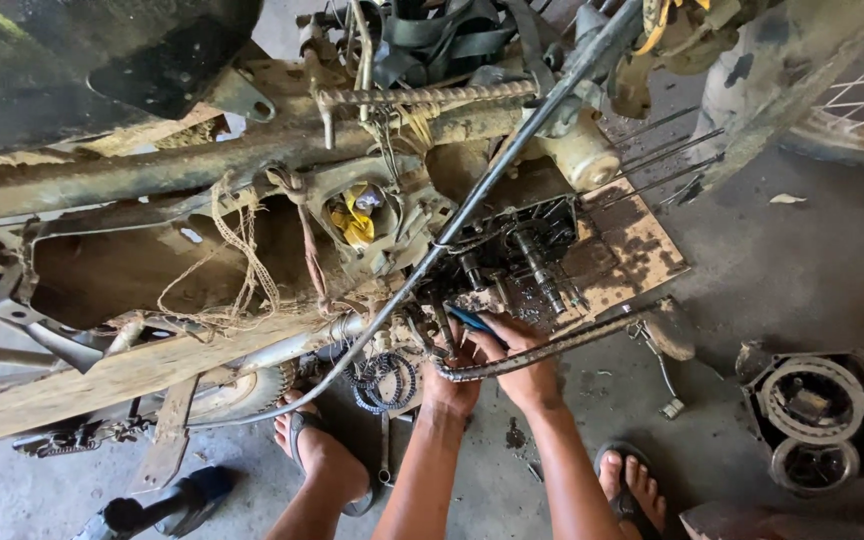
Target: The person is sitting on the floor and using a blue-handled tool to work on the exposed engine of a motorcycle. The hands manipulate the tool within the engine area, appearing to tighten or adjust components.
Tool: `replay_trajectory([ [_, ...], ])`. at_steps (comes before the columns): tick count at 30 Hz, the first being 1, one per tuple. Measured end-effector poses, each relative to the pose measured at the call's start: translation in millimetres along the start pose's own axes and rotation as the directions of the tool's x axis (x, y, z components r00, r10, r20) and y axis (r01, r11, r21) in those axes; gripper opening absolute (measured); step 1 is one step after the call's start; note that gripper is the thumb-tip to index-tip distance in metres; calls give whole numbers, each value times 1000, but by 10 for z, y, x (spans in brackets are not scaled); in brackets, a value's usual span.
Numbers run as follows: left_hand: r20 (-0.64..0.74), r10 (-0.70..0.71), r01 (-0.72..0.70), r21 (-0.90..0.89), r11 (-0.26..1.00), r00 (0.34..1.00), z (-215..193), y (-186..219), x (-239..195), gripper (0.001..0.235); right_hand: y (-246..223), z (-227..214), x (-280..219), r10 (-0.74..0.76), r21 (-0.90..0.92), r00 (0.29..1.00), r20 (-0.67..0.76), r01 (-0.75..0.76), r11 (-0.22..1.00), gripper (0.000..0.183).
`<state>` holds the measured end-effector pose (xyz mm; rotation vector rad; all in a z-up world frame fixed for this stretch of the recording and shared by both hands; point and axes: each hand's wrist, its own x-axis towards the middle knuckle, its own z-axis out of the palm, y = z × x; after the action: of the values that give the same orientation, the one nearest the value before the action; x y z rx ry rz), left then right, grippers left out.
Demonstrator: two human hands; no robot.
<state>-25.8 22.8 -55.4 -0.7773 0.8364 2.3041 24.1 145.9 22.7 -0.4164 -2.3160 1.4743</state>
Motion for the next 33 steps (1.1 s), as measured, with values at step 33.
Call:
replay_trajectory([
  [33, 124, 109, -96, -104, 990, 986, -14, -74, 51, 26, 248, 304, -59, 8, 191, 995, -103, 12, 981, 31],
])
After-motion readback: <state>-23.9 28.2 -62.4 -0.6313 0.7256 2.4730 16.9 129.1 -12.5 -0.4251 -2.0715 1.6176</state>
